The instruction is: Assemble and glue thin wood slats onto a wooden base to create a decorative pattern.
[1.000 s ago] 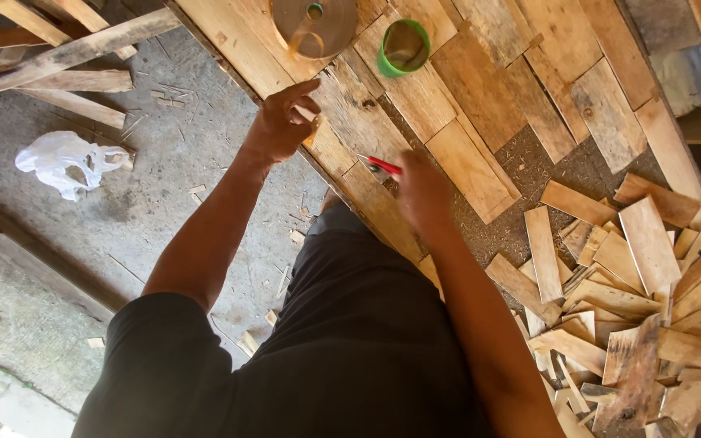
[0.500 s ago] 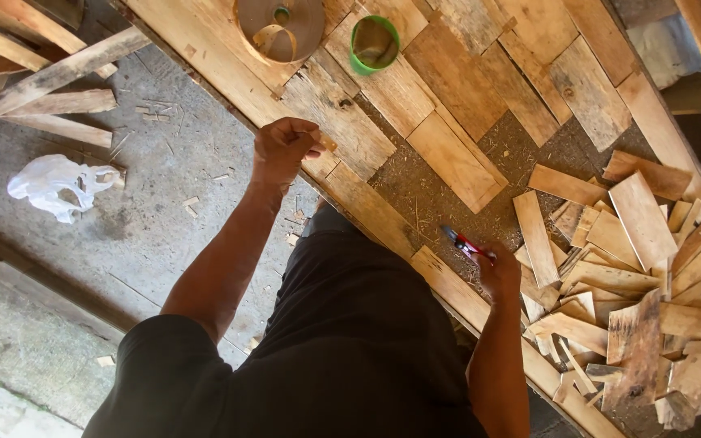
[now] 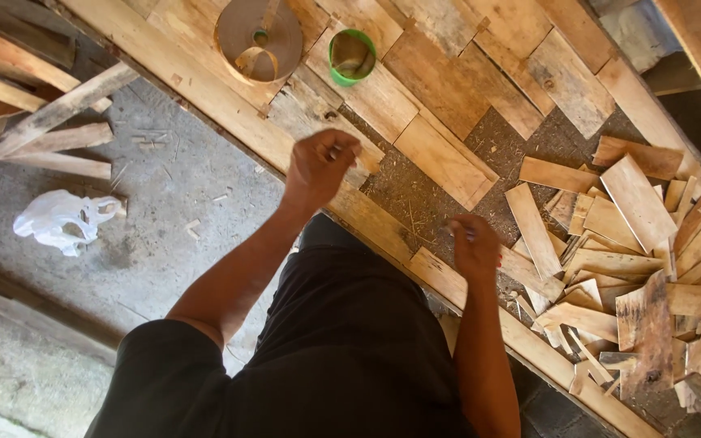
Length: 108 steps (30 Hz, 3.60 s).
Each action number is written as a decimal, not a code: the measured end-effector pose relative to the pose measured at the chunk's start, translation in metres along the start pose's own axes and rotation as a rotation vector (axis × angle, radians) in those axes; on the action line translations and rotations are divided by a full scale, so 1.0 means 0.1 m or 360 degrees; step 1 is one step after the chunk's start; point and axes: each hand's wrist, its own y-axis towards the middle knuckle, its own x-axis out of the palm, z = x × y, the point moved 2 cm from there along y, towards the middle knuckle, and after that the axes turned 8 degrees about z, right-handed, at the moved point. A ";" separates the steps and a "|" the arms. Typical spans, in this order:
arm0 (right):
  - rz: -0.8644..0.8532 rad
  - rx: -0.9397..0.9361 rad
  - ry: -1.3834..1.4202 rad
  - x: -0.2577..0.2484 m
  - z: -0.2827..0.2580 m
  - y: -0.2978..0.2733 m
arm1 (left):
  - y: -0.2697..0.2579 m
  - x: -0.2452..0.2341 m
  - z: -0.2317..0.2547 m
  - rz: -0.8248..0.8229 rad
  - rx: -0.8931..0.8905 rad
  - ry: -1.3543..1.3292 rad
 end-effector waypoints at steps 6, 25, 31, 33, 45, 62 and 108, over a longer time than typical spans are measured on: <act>-0.0362 -0.0132 0.0651 0.57 -1.46 -0.07 | -0.46 0.33 0.14 -0.0238 0.0296 0.0314; -0.0873 -0.0473 0.0916 0.45 -0.87 -0.34 | -1.25 0.56 -0.78 -0.0288 -0.0873 -0.0773; -0.0943 -0.0534 0.0860 0.34 -0.68 -0.45 | -1.47 0.60 -0.85 -0.0293 -0.0909 -0.0734; -0.0969 -0.0574 0.0920 0.26 -0.76 -0.52 | -1.53 0.62 -0.84 -0.0313 -0.0946 -0.0777; -0.0871 -0.0639 0.0842 0.01 -0.84 -0.84 | -1.84 0.69 -0.65 -0.0002 -0.0981 -0.0677; -0.0039 -0.1635 -0.0157 -0.01 -1.69 -0.67 | -1.39 0.61 -0.44 0.0080 -0.0240 -0.0547; -0.0267 -0.0229 0.0814 2.17 -1.97 1.97 | 1.22 -0.12 0.10 0.0506 0.0668 0.0212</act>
